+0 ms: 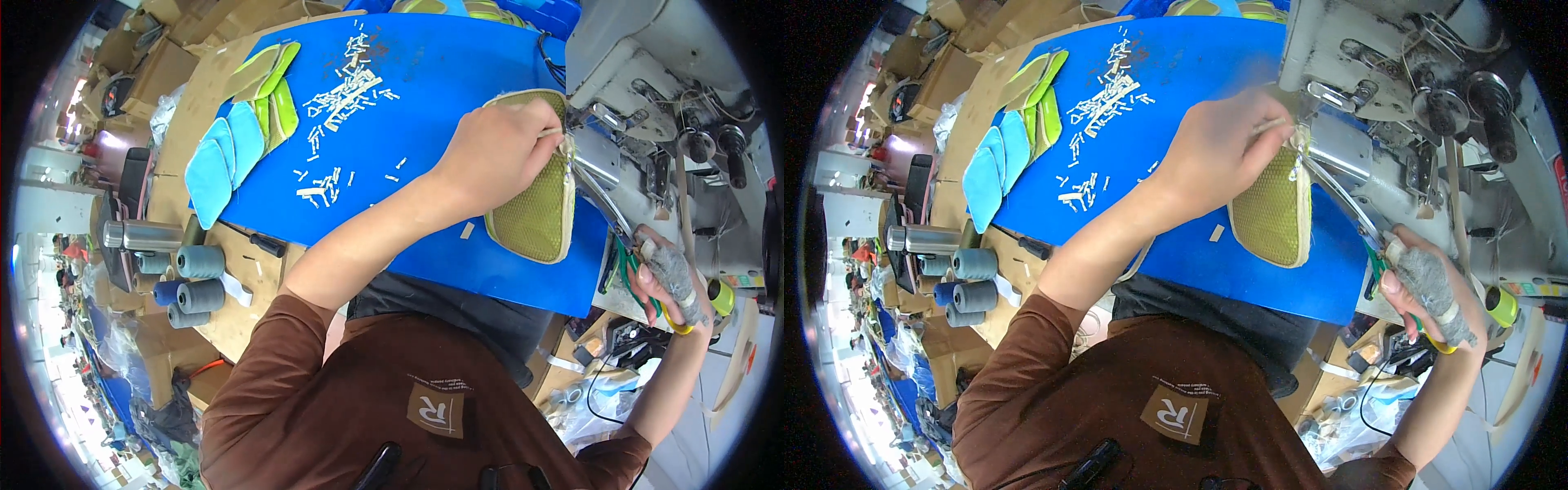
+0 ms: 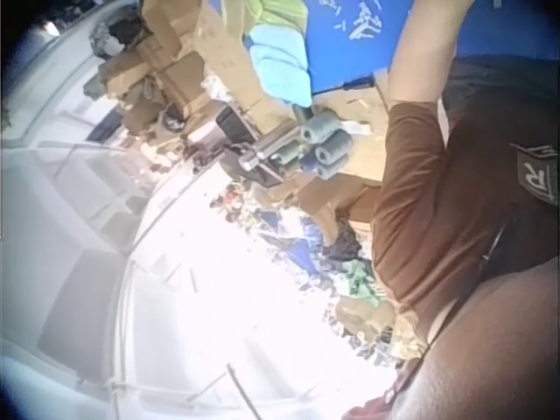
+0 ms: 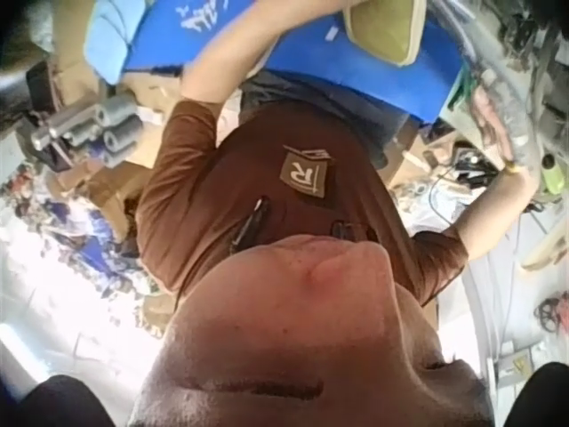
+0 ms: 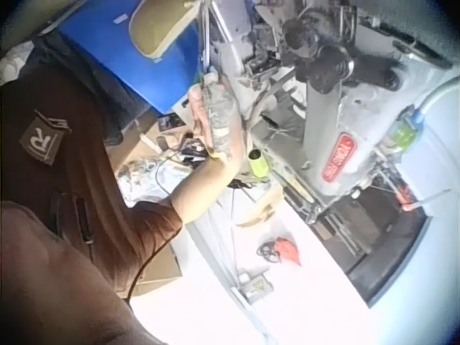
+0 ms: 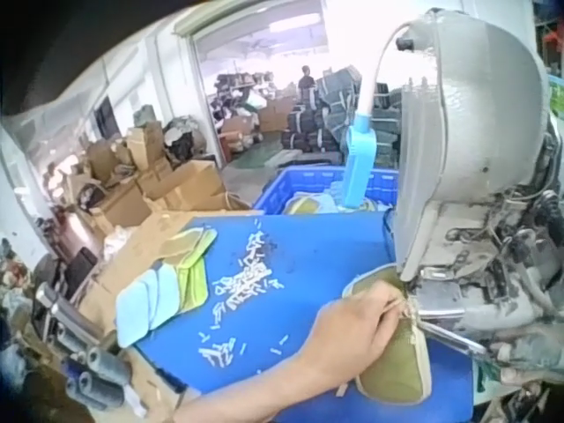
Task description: Trimming and manually fitting a leather strip to a small pouch component at a workbench.
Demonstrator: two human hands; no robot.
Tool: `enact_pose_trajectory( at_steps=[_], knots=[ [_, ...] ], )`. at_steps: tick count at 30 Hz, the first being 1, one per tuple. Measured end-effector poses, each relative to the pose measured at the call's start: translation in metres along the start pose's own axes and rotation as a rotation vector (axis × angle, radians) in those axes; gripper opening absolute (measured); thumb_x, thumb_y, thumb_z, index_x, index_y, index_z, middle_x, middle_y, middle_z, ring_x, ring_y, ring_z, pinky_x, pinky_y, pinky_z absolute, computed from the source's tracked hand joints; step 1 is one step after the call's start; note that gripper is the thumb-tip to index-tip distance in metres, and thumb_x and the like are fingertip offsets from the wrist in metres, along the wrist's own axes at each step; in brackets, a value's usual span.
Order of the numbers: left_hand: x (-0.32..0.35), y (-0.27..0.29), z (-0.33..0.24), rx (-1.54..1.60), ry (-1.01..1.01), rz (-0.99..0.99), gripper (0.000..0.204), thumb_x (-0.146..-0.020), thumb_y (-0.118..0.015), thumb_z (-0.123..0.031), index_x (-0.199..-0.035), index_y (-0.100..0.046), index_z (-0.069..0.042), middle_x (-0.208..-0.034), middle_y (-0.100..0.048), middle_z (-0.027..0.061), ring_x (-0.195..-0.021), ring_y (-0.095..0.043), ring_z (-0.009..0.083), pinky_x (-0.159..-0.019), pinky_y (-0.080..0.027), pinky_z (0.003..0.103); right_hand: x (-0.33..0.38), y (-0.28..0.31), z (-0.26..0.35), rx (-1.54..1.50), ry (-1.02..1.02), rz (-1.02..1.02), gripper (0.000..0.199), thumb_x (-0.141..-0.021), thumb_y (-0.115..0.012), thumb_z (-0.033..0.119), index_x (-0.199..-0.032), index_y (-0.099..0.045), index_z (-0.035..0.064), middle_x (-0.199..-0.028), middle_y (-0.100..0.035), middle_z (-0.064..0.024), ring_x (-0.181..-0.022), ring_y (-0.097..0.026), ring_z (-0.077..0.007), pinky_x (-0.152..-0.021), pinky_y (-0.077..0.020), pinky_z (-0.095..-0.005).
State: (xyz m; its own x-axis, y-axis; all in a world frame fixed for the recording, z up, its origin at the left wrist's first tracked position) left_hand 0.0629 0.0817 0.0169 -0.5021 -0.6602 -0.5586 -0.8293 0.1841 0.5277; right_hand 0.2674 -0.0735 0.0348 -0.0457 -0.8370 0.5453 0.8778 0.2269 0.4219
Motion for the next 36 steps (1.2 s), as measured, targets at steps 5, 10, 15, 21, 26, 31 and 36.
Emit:
enact_pose_trajectory(
  at_steps=[5,10,15,21,26,31,36],
  knots=[
    [-0.001,0.003,0.001,0.066,-0.042,-0.007,0.012,-0.089,-0.064,-0.016,-0.093,-0.065,-0.005,-0.081,-0.066,0.013,-0.071,-0.065,0.0314,-0.061,-0.05,0.036,-0.001,0.014,0.025,0.123,-0.006,-0.176,0.071,-0.069,-0.078,0.063,-0.097,-0.052,0.0042,-0.07,-0.051,-0.0001,-0.043,-0.046,-0.0076,-0.034,-0.0357,-0.0212],
    [-0.004,0.008,-0.006,0.089,-0.096,-0.003,0.012,-0.089,-0.065,-0.016,-0.092,-0.064,-0.004,-0.079,-0.065,0.0132,-0.07,-0.064,0.0314,-0.061,-0.049,0.036,-0.018,0.02,0.04,0.314,0.145,-0.077,0.07,-0.062,-0.084,0.061,-0.08,-0.043,0.0067,-0.072,-0.04,0.0032,-0.063,-0.04,-0.0085,-0.051,-0.0335,-0.0258],
    [-0.003,0.009,-0.009,0.082,-0.116,0.008,0.011,-0.089,-0.065,-0.015,-0.09,-0.063,-0.004,-0.079,-0.065,0.0134,-0.07,-0.063,0.0323,-0.061,-0.049,0.036,-0.022,0.014,0.047,0.381,0.164,-0.025,0.048,-0.069,-0.083,0.028,-0.078,-0.04,0.0063,-0.07,-0.037,0.0031,-0.065,-0.034,-0.0083,-0.053,-0.0283,-0.0275],
    [-0.001,0.01,-0.009,0.061,-0.057,0.042,0.011,-0.089,-0.064,-0.015,-0.091,-0.064,-0.004,-0.082,-0.066,0.0133,-0.072,-0.064,0.0328,-0.062,-0.049,0.037,-0.009,0.016,0.03,0.488,0.17,-0.148,0.04,-0.072,-0.078,0.011,-0.078,-0.038,0.0058,-0.067,-0.033,0.0034,-0.064,-0.032,-0.0091,-0.053,-0.0273,-0.0275],
    [0.01,0.016,-0.009,0.12,0.018,0.061,0.013,-0.089,-0.065,-0.017,-0.094,-0.066,-0.004,-0.083,-0.067,0.0135,-0.071,-0.065,0.0339,-0.061,-0.05,0.036,0.014,0.003,0.0,0.387,0.384,-0.25,0.051,-0.064,-0.09,0.026,-0.083,-0.046,0.008,-0.075,-0.043,0.004,-0.071,-0.042,-0.0083,-0.058,-0.0358,-0.0257],
    [0.007,0.018,-0.017,0.152,0.042,0.031,0.013,-0.088,-0.065,-0.012,-0.098,-0.062,-0.004,-0.077,-0.067,0.0131,-0.065,-0.065,0.0336,-0.059,-0.05,0.037,0.015,-0.027,-0.035,-0.134,0.183,-0.179,0.07,-0.059,-0.087,0.059,-0.077,-0.04,0.009,-0.069,-0.037,0.0065,-0.064,-0.034,-0.0064,-0.054,-0.0251,-0.0245],
    [0.01,0.026,-0.014,-0.132,-0.087,-0.17,0.016,-0.085,-0.066,-0.009,-0.099,-0.059,-0.006,-0.085,-0.064,0.0117,-0.065,-0.064,0.0303,-0.055,-0.051,0.037,0.018,-0.017,-0.04,-0.117,0.167,-0.157,0.066,-0.057,-0.092,0.043,-0.082,-0.041,0.0079,-0.072,-0.041,0.0049,-0.066,-0.037,-0.0054,-0.055,-0.0282,-0.0213]
  ],
)
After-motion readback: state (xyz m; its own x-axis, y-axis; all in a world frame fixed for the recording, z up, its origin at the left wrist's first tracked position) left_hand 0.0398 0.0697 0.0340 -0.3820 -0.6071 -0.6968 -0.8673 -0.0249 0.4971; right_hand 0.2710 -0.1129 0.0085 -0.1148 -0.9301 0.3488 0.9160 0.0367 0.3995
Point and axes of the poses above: each hand's wrist, its own x-axis away from the middle knuckle, its own y-axis out of the back of the hand, z = x × y, the point moved 6 cm from there along -x, towards the middle knuckle
